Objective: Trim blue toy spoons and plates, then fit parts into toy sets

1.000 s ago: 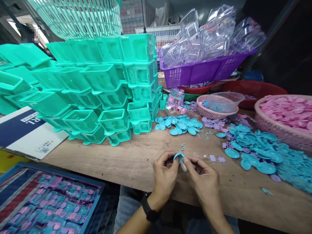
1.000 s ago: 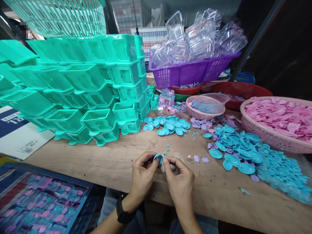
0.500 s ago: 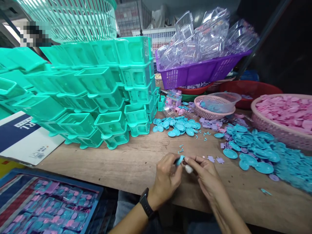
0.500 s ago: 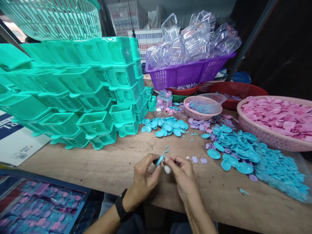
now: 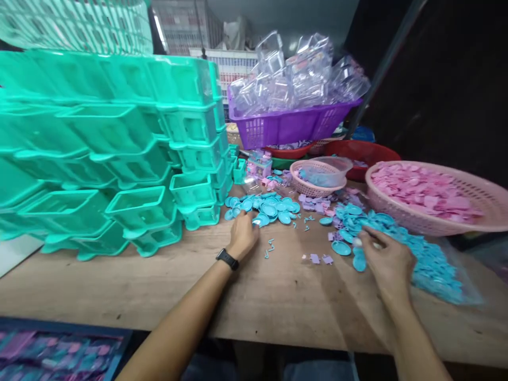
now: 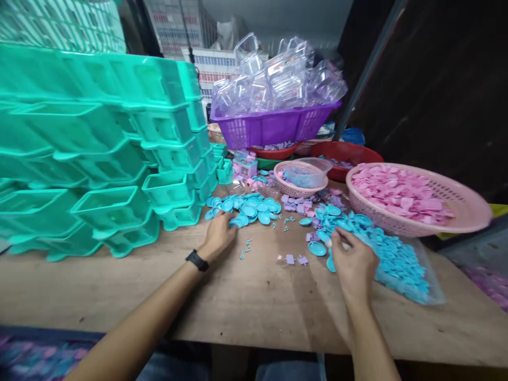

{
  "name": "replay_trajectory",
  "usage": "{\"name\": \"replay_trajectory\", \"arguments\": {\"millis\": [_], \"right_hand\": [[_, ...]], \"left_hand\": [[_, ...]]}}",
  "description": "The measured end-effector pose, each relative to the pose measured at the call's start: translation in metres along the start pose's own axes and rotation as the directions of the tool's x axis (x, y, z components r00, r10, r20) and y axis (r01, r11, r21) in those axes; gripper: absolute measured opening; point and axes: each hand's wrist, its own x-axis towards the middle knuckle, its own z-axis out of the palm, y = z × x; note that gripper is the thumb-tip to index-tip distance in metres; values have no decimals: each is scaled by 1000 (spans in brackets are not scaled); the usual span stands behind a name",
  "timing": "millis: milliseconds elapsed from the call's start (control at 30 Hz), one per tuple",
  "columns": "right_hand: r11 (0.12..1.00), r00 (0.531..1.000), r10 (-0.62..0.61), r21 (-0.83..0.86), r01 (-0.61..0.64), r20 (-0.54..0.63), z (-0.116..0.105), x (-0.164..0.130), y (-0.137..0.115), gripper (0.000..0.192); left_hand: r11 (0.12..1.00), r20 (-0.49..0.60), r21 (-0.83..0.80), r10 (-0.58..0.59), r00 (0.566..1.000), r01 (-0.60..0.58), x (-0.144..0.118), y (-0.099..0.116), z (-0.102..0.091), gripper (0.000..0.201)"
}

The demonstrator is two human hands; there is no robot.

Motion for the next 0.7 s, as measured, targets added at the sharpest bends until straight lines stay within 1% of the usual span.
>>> {"name": "replay_trajectory", "arguments": {"millis": [33,67,133,167,200,233,267,300,333,367,400,433,533,600,700], "right_hand": [[998,997,-43,49,40,61,7,-14,-6,46],[991,985,-95,110,79,145,14,-30,-14,44],[962,927,-213,234,143,309,29,-61,-35,40],[945,891,-269,277,172,365,36,-75,-47,37],[933,858,-317,297,205,405,42,-86,-59,34],[926,831,-351,294,239,431,48,-95,-70,32],[923,813,-371,272,272,448,54,-101,-79,30],[923,802,-381,242,300,459,59,-105,-86,27],[923,795,-385,214,320,469,63,-106,-92,24],[923,792,-385,194,332,475,67,-106,-95,22],[922,789,-386,186,339,477,71,-105,-98,20],[920,785,-391,190,342,480,73,-103,-99,18],[911,764,-412,225,345,496,73,-98,-101,17],[907,756,-419,266,325,503,66,-97,-102,18],[901,782,-385,385,203,490,48,-100,-106,25]], "left_hand": [[1000,1,-3,-12,1000,12,-2,-1,-1,14],[1000,1,-9,-24,1000,24,-5,-2,-2,12],[998,-7,-31,-48,999,48,-14,-6,-8,8],[998,-16,-37,-55,998,54,-20,-9,-11,7],[996,-29,-62,-59,998,57,-27,-12,-15,7],[991,-43,-122,-65,997,59,-34,-15,-18,7],[973,-56,-220,-78,995,64,-42,-18,-21,8],[935,-65,-348,-100,993,71,-51,-22,-22,9],[870,-67,-487,-131,989,82,-59,-25,-23,10],[785,-58,-611,-169,984,99,-66,-27,-23,12],[701,-40,-703,-209,977,121,-73,-28,-22,13],[638,-17,-755,-248,969,150,-79,-29,-21,14],[509,69,-826,-337,939,244,-91,-26,-20,14],[442,116,-850,-373,921,286,-95,-22,-21,14],[385,148,-873,-375,915,300,-100,-13,-26,17]]}}
